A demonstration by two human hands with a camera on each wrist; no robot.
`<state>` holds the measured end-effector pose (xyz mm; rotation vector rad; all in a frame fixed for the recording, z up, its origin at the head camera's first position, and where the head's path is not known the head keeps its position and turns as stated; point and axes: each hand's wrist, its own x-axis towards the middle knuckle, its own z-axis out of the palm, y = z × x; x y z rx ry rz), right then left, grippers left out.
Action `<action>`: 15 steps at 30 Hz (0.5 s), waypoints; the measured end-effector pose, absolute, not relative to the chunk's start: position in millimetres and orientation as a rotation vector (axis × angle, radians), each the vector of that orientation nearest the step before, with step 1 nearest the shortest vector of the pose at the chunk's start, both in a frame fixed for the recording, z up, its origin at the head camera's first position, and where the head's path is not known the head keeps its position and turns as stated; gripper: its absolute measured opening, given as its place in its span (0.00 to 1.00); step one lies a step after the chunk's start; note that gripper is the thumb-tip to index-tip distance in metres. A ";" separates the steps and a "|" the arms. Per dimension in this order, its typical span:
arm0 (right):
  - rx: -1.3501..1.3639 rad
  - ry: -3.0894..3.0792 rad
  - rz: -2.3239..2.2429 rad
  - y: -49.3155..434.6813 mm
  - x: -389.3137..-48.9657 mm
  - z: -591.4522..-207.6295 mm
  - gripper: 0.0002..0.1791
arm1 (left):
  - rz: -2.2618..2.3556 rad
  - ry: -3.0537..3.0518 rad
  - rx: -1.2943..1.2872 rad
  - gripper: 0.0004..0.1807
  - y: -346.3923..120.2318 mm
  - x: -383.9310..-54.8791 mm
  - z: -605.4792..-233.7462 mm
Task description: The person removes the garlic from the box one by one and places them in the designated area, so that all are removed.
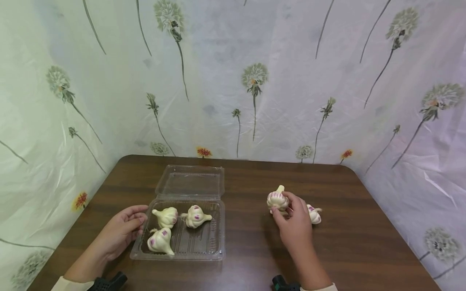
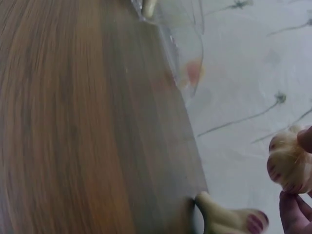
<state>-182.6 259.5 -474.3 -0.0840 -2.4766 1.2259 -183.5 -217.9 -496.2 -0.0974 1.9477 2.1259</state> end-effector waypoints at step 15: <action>-0.173 -2.480 1.122 291.3 -181.1 -471.0 0.32 | 2.121 1.953 -0.076 0.25 -219.7 -184.5 -499.6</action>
